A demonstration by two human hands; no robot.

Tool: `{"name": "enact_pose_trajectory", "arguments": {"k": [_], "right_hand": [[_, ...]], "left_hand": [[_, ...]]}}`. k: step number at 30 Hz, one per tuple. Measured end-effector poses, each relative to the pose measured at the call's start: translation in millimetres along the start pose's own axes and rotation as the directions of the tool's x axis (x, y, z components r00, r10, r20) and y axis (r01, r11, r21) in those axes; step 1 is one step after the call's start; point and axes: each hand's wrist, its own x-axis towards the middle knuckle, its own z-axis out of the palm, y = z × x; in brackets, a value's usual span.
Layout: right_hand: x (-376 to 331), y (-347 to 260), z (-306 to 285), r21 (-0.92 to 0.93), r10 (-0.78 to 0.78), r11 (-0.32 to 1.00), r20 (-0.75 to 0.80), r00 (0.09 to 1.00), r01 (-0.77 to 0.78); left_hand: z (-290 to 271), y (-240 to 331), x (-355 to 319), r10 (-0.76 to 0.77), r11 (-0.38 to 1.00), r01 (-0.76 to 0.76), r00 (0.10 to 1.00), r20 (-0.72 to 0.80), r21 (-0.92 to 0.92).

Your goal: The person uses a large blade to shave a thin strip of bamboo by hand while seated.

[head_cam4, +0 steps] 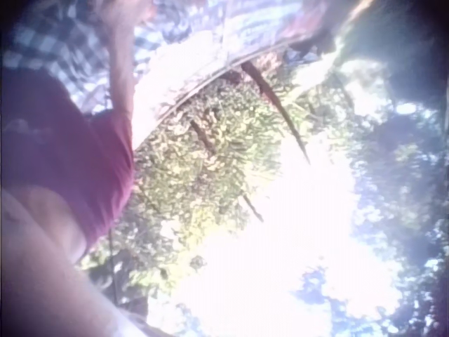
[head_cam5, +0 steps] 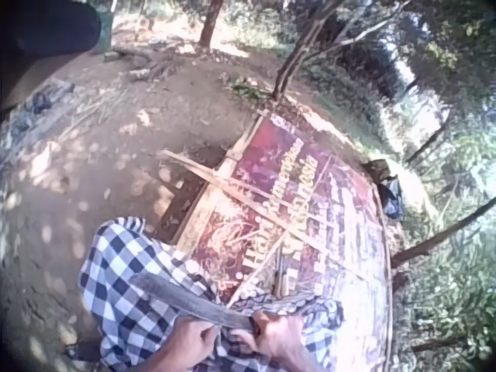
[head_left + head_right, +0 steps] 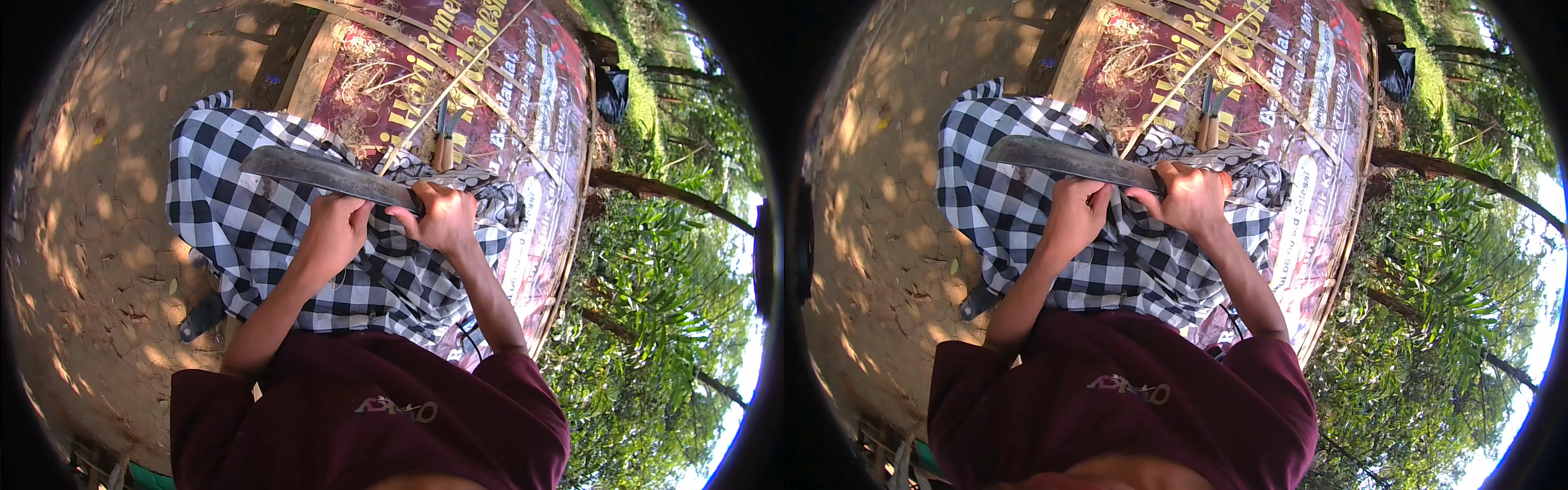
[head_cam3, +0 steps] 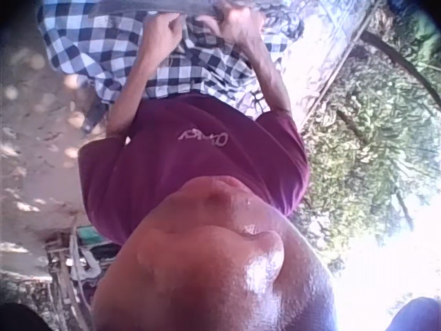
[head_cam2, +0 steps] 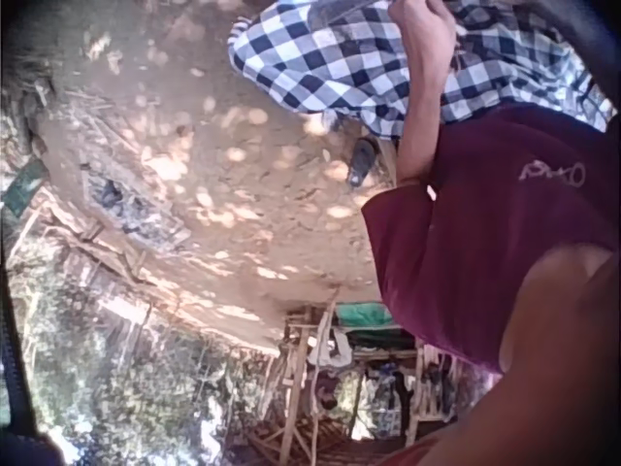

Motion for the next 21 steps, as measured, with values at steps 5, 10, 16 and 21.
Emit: {"name": "enact_pose_trajectory", "arguments": {"k": [5,10,16,21], "right_hand": [[-3,3,-4,0.049,0.041,0.998,-0.044,0.998,-0.039],[0,9,1,0.027,0.081,0.996,-0.022,0.996,-0.081],[-12,15,20,0.061,0.038,0.997,-0.031,0.999,-0.036],[-6,20,21,0.056,0.165,0.984,0.035,0.986,-0.167]], "left_hand": [[4,-4,-1,-0.17,0.949,0.184,0.983,0.074,-0.258],[1,-5,-13,-0.448,0.631,0.597,0.802,0.396,-0.495],[-2,-8,-31,-0.534,0.573,0.677,0.736,0.416,-0.462],[-10,-22,-44,-0.523,0.656,0.569,0.817,0.245,-0.496]]}}
